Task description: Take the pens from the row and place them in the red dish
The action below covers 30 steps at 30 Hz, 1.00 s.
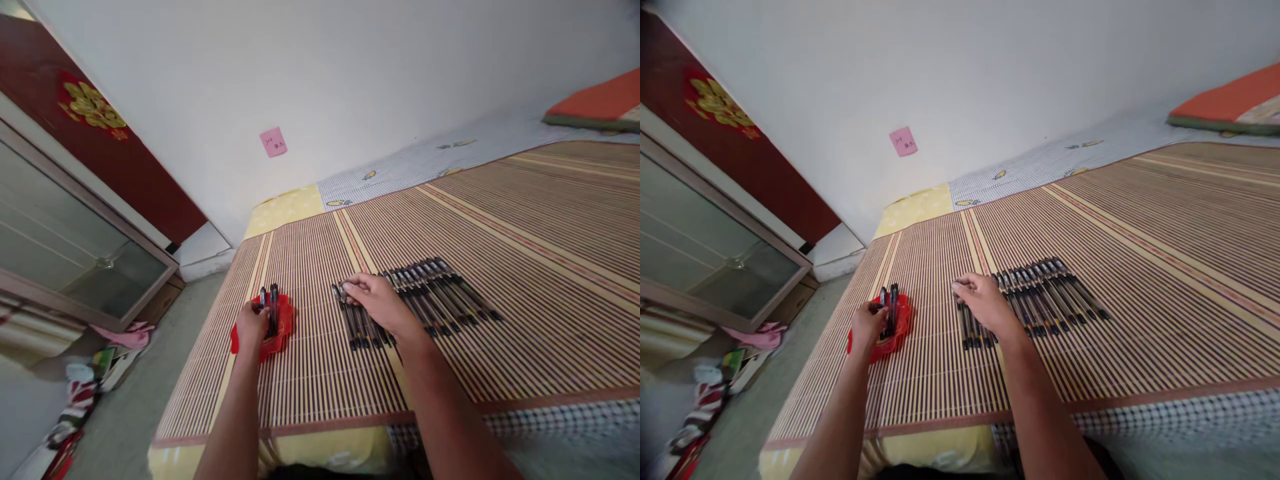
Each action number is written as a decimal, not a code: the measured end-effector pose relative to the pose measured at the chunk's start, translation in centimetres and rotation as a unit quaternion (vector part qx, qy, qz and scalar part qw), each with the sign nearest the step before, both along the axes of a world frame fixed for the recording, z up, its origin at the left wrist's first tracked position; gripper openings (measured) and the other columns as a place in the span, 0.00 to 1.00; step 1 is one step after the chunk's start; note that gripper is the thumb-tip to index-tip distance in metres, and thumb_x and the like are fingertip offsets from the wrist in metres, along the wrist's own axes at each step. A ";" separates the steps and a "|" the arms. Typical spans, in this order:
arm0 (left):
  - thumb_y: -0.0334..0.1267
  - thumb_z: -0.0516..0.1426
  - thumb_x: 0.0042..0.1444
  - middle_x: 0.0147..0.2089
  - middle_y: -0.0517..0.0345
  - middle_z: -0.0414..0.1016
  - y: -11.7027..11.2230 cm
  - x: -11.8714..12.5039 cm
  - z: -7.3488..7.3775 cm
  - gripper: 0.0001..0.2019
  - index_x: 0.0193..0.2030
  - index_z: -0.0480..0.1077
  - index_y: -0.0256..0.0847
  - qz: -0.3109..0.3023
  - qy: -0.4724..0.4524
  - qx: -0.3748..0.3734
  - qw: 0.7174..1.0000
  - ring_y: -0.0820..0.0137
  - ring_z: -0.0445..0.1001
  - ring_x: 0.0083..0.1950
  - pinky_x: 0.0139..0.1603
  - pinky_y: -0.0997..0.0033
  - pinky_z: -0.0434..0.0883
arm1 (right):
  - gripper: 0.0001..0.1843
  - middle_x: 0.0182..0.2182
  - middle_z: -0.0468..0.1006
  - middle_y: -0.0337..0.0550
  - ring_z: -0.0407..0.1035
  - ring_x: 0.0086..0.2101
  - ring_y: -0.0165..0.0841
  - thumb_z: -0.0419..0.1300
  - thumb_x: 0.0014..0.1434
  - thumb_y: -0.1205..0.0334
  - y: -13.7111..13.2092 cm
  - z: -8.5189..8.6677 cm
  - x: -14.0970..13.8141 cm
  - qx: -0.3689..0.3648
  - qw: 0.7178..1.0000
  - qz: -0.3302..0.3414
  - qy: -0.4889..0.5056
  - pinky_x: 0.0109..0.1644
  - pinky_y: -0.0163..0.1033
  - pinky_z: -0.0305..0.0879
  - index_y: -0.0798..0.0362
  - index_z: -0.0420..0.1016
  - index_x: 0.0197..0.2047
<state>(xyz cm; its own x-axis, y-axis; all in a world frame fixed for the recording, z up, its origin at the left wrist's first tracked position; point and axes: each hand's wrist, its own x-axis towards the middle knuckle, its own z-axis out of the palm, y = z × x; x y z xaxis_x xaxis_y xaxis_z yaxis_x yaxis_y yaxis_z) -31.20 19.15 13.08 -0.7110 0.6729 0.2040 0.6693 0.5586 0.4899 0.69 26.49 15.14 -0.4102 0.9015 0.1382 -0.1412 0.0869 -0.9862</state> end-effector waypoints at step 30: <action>0.49 0.68 0.47 0.24 0.59 0.69 -7.2 17.7 8.6 0.14 0.31 0.73 0.43 -0.266 -0.560 0.234 0.749 0.74 0.64 0.23 0.21 0.76 0.61 | 0.17 0.30 0.76 0.42 0.70 0.30 0.32 0.65 0.56 0.46 0.3 1.2 0.7 -0.078 0.946 -0.193 0.247 0.34 0.39 0.68 0.52 0.75 0.35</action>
